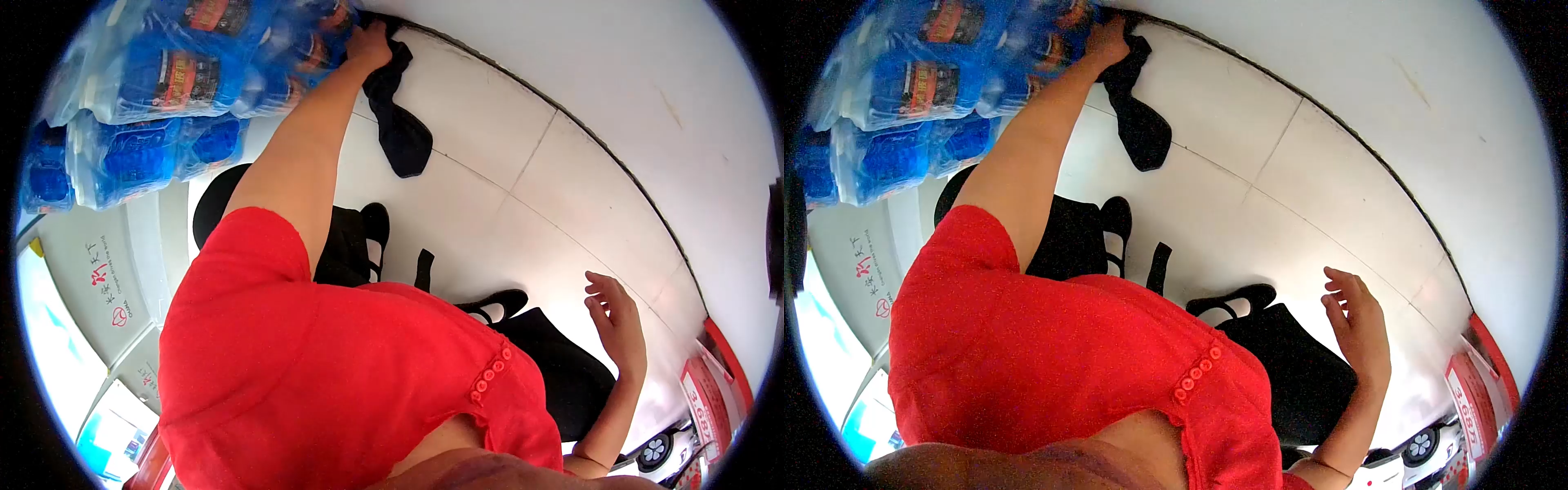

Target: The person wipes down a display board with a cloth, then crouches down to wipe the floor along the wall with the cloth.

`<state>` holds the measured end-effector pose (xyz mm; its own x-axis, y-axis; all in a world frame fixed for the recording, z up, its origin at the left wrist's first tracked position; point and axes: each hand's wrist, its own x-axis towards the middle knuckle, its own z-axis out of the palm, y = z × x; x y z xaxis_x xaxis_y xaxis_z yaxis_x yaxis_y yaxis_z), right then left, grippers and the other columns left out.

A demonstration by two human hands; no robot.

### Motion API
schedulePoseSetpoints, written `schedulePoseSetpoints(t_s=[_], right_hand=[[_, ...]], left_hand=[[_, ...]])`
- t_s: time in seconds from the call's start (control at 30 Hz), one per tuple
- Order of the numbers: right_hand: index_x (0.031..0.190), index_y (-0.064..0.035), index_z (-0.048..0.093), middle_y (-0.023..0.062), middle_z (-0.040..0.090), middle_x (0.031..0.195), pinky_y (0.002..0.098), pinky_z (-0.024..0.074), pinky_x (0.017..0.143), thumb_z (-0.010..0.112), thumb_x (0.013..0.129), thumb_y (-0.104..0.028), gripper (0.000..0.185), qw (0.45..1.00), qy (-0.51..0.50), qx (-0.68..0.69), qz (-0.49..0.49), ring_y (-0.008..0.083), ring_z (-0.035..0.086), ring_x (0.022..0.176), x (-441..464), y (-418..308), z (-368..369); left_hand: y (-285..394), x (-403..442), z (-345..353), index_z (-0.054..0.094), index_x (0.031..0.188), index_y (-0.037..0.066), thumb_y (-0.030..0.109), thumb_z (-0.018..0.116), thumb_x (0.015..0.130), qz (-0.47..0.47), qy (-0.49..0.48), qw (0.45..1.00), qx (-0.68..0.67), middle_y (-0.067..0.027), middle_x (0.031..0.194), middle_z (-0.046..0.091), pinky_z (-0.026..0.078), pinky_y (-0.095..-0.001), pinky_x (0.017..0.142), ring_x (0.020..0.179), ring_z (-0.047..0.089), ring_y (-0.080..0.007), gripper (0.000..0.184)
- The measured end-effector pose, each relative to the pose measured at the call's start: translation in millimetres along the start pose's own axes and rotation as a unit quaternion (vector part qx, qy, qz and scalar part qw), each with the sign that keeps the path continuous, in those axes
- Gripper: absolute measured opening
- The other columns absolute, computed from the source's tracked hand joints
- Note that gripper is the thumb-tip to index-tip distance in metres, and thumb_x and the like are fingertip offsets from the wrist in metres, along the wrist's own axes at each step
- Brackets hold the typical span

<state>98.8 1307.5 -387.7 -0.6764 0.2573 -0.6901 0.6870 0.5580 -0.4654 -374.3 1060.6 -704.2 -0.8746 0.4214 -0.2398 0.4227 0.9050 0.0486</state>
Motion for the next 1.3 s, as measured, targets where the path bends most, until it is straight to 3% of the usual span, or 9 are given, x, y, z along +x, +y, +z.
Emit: schedulePoseSetpoints(t_s=[0.07,0.2,0.33,0.47,0.6,0.8,0.97,1.07,1.3], right_hand=[[0.124,-0.0054,0.058,0.0138,0.066,0.105,0.0346,0.0535,0.071,0.060,0.091,-0.005,0.033,1.000,-0.009,-0.005,-0.012,0.0232,0.065,0.085,4.8,-0.5,-0.5],[0.123,-0.0054,0.058,0.0140,0.066,0.105,0.0350,0.0540,0.072,0.060,0.090,-0.005,0.033,0.999,-0.017,-0.022,-0.026,0.0234,0.065,0.084,16.5,-4.9,-2.0],[0.124,-0.0050,0.058,0.0139,0.065,0.104,0.0341,0.0540,0.073,0.060,0.091,-0.004,0.033,1.000,-0.001,-0.018,0.001,0.0225,0.065,0.086,14.9,2.3,-2.6],[0.124,-0.0047,0.058,0.0135,0.065,0.104,0.0335,0.0538,0.073,0.059,0.091,-0.004,0.033,0.999,-0.001,0.009,0.035,0.0216,0.064,0.087,1.7,1.3,-1.6],[0.124,-0.0043,0.058,0.0138,0.065,0.104,0.0336,0.0537,0.073,0.059,0.091,-0.004,0.033,0.999,0.006,0.017,0.029,0.0217,0.064,0.085,-10.1,-1.1,0.1],[0.124,-0.0058,0.058,0.0136,0.065,0.105,0.0341,0.0539,0.074,0.060,0.091,-0.005,0.033,1.000,0.004,-0.005,-0.016,0.0232,0.065,0.086,5.7,-9.2,-2.2],[0.123,-0.0061,0.059,0.0126,0.066,0.105,0.0335,0.0533,0.073,0.060,0.091,-0.005,0.032,0.999,0.012,-0.006,-0.044,0.0225,0.065,0.088,10.5,-8.6,-5.4],[0.123,-0.0060,0.059,0.0121,0.066,0.104,0.0331,0.0527,0.073,0.060,0.091,-0.005,0.032,0.999,0.012,0.007,-0.032,0.0217,0.064,0.087,2.6,0.8,-3.8],[0.123,-0.0045,0.059,0.0124,0.065,0.102,0.0329,0.0518,0.076,0.060,0.089,-0.003,0.034,0.999,0.026,0.040,-0.006,0.0213,0.064,0.087,-13.5,-5.6,-4.7]], left_hand=[[5.2,-12.4,9.6,0.056,0.128,0.015,0.015,0.065,0.076,0.098,0.077,0.992,-0.002,-0.0119,0.123,0.061,0.050,-0.0516,0.090,0.114,0.054,-0.0375,0.053],[29.2,-36.4,25.0,0.042,0.143,0.015,0.007,0.060,0.077,0.184,0.034,0.982,0.000,-0.0101,0.146,0.045,0.047,-0.0503,0.098,0.121,0.050,-0.0389,0.069],[17.0,-25.3,-6.8,0.040,0.144,0.009,0.017,0.059,0.084,-0.023,-0.069,0.997,-0.032,-0.0093,0.152,0.037,0.044,-0.0524,0.102,0.129,0.042,-0.0381,0.063],[-30.3,32.6,64.0,0.040,0.143,0.008,0.022,0.062,0.084,0.002,0.071,0.997,-0.015,-0.0119,0.148,0.040,0.044,-0.0538,0.101,0.130,0.041,-0.0413,0.064],[-9.5,8.6,22.2,0.040,0.143,0.009,0.025,0.062,0.084,-0.017,0.007,0.999,-0.047,-0.0108,0.146,0.043,0.044,-0.0550,0.100,0.131,0.040,-0.0410,0.064],[75.7,-51.3,8.4,0.056,0.125,0.009,0.011,0.061,0.079,0.145,-0.035,0.989,0.008,-0.0078,0.132,0.055,0.047,-0.0498,0.093,0.118,0.051,-0.0338,0.047],[91.3,-71.8,6.2,0.042,0.144,0.012,0.004,0.059,0.079,0.281,-0.055,0.958,0.009,-0.0044,0.153,0.037,0.049,-0.0477,0.094,0.122,0.049,-0.0320,0.067],[70.0,-56.4,8.9,0.036,0.147,0.008,0.020,0.066,0.082,0.050,-0.061,0.996,0.031,-0.0060,0.154,0.035,0.048,-0.0436,0.095,0.125,0.046,-0.0331,0.072],[94.8,-47.4,16.2,0.042,0.143,0.008,0.022,0.060,0.088,0.097,-0.020,0.992,0.074,-0.0066,0.150,0.039,0.049,-0.0462,0.094,0.125,0.047,-0.0304,0.060]])
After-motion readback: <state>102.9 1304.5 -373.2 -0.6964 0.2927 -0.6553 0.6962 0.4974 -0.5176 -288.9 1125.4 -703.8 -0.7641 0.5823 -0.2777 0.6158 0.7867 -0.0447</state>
